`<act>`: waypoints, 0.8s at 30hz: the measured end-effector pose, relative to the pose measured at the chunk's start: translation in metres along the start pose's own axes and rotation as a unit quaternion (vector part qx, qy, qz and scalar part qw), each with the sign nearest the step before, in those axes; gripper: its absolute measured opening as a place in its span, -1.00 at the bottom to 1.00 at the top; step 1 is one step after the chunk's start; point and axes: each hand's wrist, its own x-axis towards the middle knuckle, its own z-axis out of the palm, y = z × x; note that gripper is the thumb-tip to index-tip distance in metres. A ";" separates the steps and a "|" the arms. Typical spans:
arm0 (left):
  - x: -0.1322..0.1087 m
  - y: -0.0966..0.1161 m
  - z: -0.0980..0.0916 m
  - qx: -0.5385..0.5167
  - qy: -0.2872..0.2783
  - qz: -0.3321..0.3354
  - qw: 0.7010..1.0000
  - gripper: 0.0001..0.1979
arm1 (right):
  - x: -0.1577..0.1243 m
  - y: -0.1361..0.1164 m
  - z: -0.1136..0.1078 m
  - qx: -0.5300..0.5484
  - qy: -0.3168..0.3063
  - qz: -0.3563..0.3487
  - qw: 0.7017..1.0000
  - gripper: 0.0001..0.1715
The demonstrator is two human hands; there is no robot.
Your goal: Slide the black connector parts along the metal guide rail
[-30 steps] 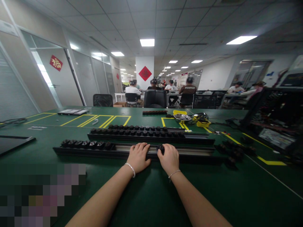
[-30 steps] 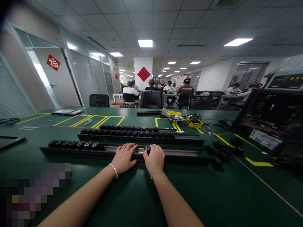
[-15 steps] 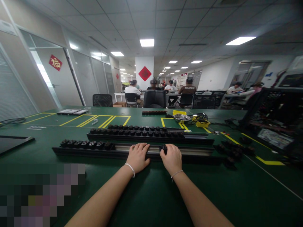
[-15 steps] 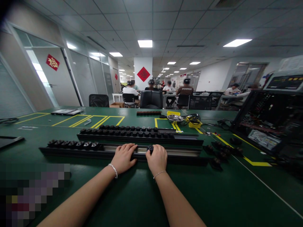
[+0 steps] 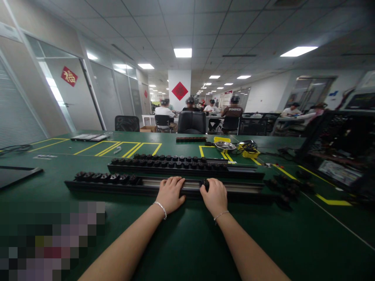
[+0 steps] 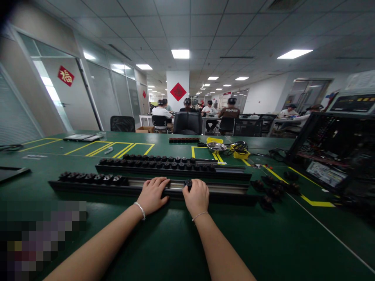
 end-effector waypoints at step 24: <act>0.000 -0.002 0.004 -0.001 0.013 0.004 1.000 -0.43 | 0.000 0.008 -0.001 -0.014 0.011 0.005 1.000 -0.70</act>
